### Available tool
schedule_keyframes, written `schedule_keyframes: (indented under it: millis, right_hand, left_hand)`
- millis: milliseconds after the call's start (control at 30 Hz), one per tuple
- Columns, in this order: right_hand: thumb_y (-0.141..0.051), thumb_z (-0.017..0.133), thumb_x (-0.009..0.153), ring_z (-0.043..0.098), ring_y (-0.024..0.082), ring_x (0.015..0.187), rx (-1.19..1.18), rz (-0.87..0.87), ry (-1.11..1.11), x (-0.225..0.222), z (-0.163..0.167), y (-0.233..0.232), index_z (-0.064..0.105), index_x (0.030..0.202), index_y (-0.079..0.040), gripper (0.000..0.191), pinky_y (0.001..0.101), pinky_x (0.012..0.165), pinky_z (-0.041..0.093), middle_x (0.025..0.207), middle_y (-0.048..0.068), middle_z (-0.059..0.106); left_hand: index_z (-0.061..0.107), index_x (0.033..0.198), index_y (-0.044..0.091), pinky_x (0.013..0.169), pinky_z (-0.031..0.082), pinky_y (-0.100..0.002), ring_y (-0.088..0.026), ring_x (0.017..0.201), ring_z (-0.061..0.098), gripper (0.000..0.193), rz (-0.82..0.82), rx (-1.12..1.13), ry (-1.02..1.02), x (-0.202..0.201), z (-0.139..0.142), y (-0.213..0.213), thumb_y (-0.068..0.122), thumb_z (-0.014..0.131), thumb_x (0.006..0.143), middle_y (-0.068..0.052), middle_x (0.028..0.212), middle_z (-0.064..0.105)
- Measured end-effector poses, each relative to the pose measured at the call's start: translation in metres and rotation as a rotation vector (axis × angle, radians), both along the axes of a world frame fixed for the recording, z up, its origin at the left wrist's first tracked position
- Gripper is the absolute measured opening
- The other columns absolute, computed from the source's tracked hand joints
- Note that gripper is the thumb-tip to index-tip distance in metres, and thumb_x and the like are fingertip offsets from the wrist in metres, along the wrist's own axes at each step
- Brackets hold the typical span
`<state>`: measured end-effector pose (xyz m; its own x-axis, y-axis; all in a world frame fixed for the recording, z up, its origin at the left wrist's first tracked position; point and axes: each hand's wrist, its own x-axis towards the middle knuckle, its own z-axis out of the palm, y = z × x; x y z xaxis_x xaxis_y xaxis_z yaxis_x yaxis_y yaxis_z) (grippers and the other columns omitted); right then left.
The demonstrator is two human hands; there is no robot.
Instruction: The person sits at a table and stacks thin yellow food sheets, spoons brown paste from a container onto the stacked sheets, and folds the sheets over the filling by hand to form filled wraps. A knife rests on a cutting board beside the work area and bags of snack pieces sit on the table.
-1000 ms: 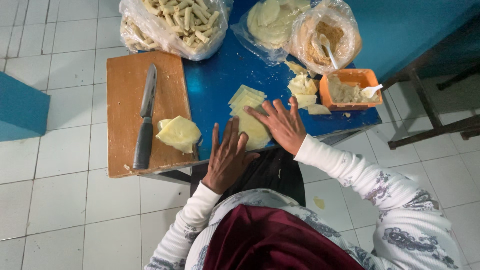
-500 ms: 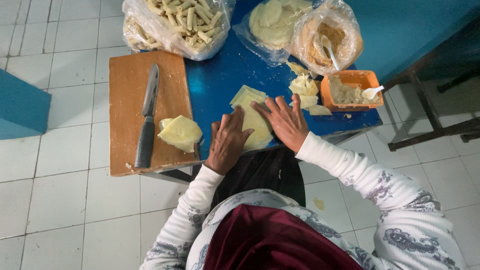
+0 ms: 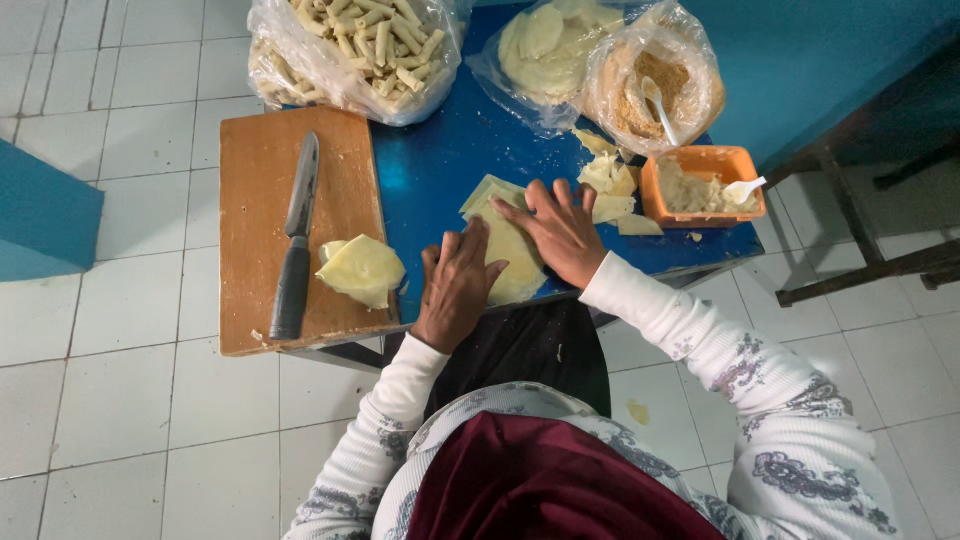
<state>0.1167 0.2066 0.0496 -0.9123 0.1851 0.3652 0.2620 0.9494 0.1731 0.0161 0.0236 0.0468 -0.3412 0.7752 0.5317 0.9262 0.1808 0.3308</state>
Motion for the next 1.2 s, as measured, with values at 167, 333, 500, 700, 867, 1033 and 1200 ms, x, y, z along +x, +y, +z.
schedule_keyframes:
  millis: [167,333,500,700,867,1033,1200]
  right_hand:
    - [-0.011,0.055,0.101,0.046,0.024,0.112,0.280,0.005,0.010,0.011,0.010,0.014,0.048,0.159,-0.039,0.065,0.0565,0.100,0.034,0.125,0.000,0.050]
    - [-0.009,0.055,0.100,0.046,0.025,0.108,0.377,0.081,-0.049,0.024,0.007,0.010,0.034,0.163,-0.050,0.078,0.0570,0.098,0.034,0.117,0.002,0.048]
    - [-0.010,0.054,0.102,0.046,0.025,0.111,0.406,0.074,-0.045,0.015,0.000,0.018,0.029,0.166,-0.050,0.080,0.0583,0.100,0.034,0.120,0.003,0.048]
    - [-0.007,0.056,0.097,0.047,0.023,0.112,0.447,0.026,-0.084,-0.006,-0.005,0.035,0.027,0.163,-0.055,0.087,0.0583,0.099,0.033,0.122,0.001,0.049]
    - [-0.005,0.056,0.098,0.048,0.025,0.112,0.389,0.037,-0.102,-0.018,-0.009,0.044,0.030,0.165,-0.052,0.086,0.0597,0.101,0.032,0.122,0.003,0.050]
    - [-0.003,0.055,0.097,0.048,0.026,0.114,0.339,0.043,-0.079,-0.034,-0.007,0.050,0.033,0.164,-0.052,0.086,0.0632,0.103,0.031,0.123,0.004,0.051]
    - [0.004,0.054,0.092,0.044,0.028,0.110,0.080,0.062,-0.028,-0.042,0.004,0.055,0.040,0.157,-0.052,0.087,0.0581,0.092,0.033,0.119,0.007,0.046]
  left_hand:
    - [0.056,0.138,-0.003,0.090,0.038,-0.044,-0.028,0.115,0.052,0.060,0.003,-0.027,-0.027,0.001,0.001,0.001,0.030,0.073,0.090,-0.013,0.143,0.056]
    - [0.057,0.138,-0.002,0.091,0.037,-0.045,-0.029,0.117,0.052,0.057,-0.002,-0.035,-0.060,-0.001,0.001,0.003,0.031,0.071,0.093,-0.013,0.143,0.055]
    - [0.059,0.127,-0.001,0.098,0.034,-0.052,-0.032,0.133,0.048,0.046,0.003,-0.017,-0.064,-0.005,-0.004,0.010,0.031,0.066,0.096,-0.018,0.149,0.052]
    - [0.056,0.127,0.000,0.110,0.028,-0.063,-0.033,0.143,0.044,0.043,0.010,-0.037,-0.017,-0.010,-0.013,0.015,0.035,0.062,0.101,-0.022,0.150,0.050]
    - [0.055,0.125,0.000,0.111,0.027,-0.065,-0.034,0.141,0.047,0.044,0.016,-0.003,0.034,-0.008,-0.016,0.015,0.036,0.062,0.100,-0.023,0.148,0.052]
    - [0.055,0.125,-0.001,0.112,0.026,-0.066,-0.034,0.140,0.048,0.045,0.019,-0.003,0.059,-0.007,-0.014,0.014,0.036,0.063,0.100,-0.024,0.147,0.052]
    - [0.055,0.124,-0.001,0.113,0.023,-0.068,-0.034,0.140,0.048,0.045,0.016,-0.005,0.044,-0.007,-0.012,0.014,0.036,0.063,0.100,-0.024,0.147,0.052]
